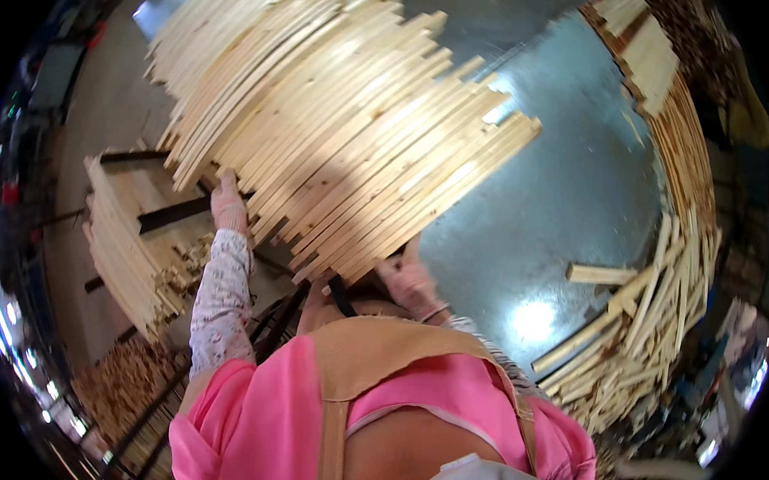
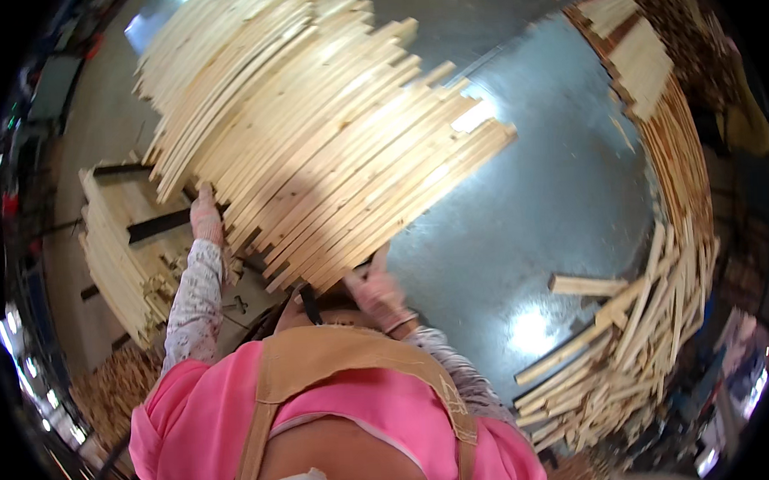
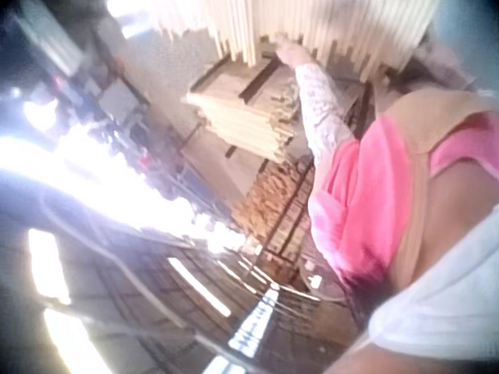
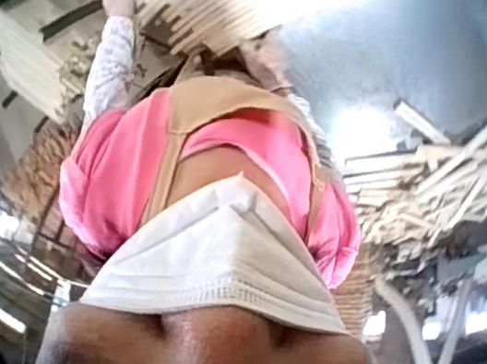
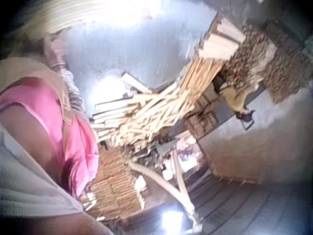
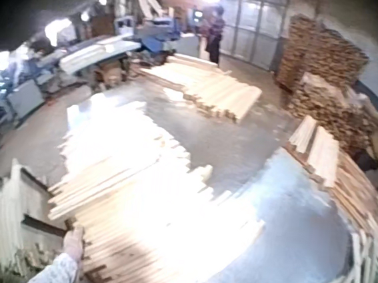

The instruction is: The person sorts and stacks thin wooden strips on a metal table in a workshop. They pick up strips from a pile, align them, and place them into a neat stack, occasionally adjusting the pile to access more pieces.

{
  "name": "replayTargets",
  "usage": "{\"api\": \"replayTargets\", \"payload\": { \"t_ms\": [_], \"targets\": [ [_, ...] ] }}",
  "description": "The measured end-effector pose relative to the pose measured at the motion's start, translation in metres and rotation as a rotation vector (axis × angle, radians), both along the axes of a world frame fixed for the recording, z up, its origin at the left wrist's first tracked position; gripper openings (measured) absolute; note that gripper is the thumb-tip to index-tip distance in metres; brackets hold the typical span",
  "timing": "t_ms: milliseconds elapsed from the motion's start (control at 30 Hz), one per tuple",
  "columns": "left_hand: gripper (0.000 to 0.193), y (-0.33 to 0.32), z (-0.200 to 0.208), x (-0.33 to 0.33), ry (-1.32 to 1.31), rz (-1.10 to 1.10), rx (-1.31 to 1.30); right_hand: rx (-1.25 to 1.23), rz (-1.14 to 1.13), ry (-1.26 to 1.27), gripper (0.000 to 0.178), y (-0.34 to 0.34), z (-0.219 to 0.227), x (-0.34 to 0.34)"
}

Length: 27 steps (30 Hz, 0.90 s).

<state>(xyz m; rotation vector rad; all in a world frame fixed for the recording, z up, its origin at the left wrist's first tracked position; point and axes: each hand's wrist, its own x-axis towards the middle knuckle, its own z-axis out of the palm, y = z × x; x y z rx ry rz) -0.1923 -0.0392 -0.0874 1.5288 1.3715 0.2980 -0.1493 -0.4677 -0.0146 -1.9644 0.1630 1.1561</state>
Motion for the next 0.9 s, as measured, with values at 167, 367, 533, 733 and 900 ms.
{"api": "replayTargets", "payload": {
  "t_ms": [167, 367, 533, 733, 900],
  "targets": [
    [0.073, 0.052, -0.019, -0.018, -0.167, 0.016, -0.063, 0.143, -0.078, 0.034, 0.127, 0.007, -0.038, -0.027],
    [0.058, 0.002, 0.018, 0.013, -0.073, -0.022, -0.010, 0.299, -0.259, -0.093, 0.117, 0.004, -0.056, -0.029],
    [0.049, -0.040, 0.002, -0.045, -0.174, -0.195, -0.336, 0.286, -0.279, -0.245, 0.103, -0.036, -0.035, 0.019],
    [0.050, -0.138, -0.011, -0.111, 0.241, -0.890, -0.127, -0.038, -0.088, -0.102, 0.085, -0.166, -0.009, 0.104],
    [0.064, -0.115, 0.047, 0.094, 0.279, -1.219, 0.550, -0.385, 0.294, -0.565, 0.079, -0.175, -0.021, 0.172]
  ]
}}
